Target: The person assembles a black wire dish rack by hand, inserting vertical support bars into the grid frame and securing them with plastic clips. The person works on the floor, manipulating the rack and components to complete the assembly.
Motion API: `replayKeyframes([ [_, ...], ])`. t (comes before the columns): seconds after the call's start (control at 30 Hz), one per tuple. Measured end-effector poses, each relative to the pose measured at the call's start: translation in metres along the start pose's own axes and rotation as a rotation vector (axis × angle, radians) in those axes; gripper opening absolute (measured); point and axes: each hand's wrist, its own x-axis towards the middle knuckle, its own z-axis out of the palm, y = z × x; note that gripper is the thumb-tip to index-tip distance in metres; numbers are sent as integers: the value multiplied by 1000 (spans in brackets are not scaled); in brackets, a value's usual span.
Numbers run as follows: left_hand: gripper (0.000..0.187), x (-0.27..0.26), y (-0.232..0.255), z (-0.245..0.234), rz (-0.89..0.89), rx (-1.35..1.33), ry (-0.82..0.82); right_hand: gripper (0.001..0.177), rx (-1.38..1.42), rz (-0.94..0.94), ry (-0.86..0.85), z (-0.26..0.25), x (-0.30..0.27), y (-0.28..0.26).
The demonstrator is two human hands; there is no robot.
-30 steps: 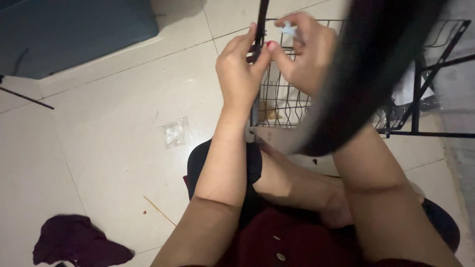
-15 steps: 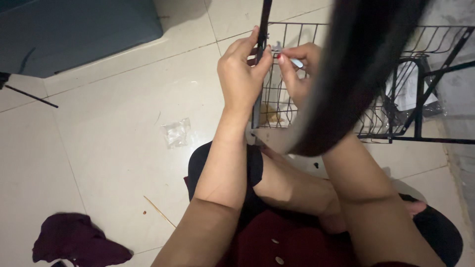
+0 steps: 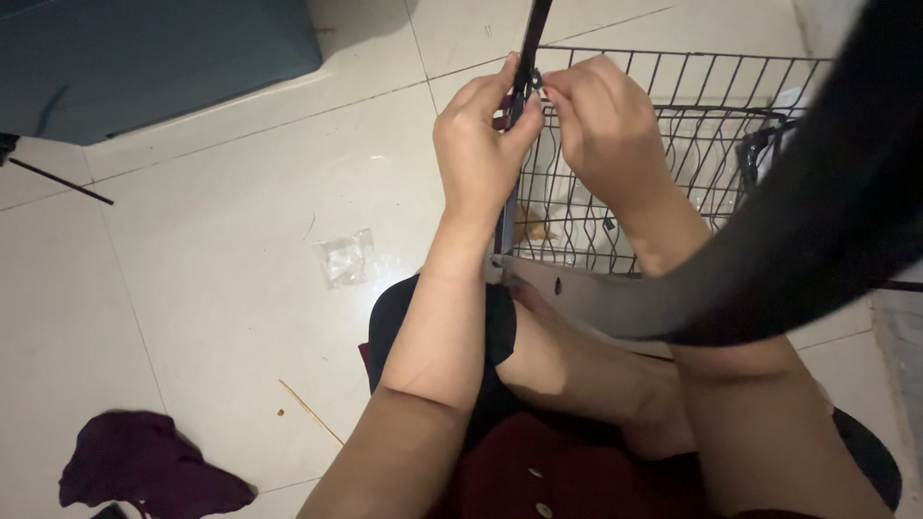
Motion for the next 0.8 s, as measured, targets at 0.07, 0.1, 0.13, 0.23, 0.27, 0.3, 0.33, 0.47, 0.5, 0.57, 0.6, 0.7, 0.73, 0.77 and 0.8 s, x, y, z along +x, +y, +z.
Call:
replayKeyframes([
  [0.07,37,0,0,-1,-12,-11,3,9,-23,-2,-2,1,3,-1],
  [0.1,37,0,1,-1,-13,-15,-1,9,-35,-1,-2,1,4,-1],
  [0.13,37,-1,1,-2,-13,-19,-4,8,-34,3,0,1,4,-3],
  [0.23,36,0,2,-3,7,-18,-6,6,12,36,-1,0,7,-7],
  [0.27,36,0,2,-4,17,-14,-4,6,59,60,-6,0,9,-7],
  [0.3,37,0,1,-4,15,-14,-7,5,107,84,-12,0,9,-7],
  [0.33,37,0,1,-5,12,-14,-9,5,107,80,-3,1,10,-6],
  [0.47,37,0,0,-2,-7,-18,-8,5,366,276,-35,-2,15,7],
  [0.5,37,0,0,-2,-7,4,-5,6,495,379,-63,-3,17,11],
  [0.57,36,0,1,-1,-5,48,0,8,590,493,-105,-4,23,16],
  [0.6,37,0,1,-1,2,42,4,9,637,550,-125,-5,27,19],
  [0.7,38,0,0,-1,10,26,6,8,695,647,-128,1,38,25],
  [0.73,38,-1,0,-1,4,23,3,8,694,692,-131,3,40,25],
  [0.77,38,-1,1,-1,-1,20,0,8,695,734,-134,5,43,26],
  [0.8,38,0,1,-2,1,17,-2,8,696,776,-137,6,44,25],
])
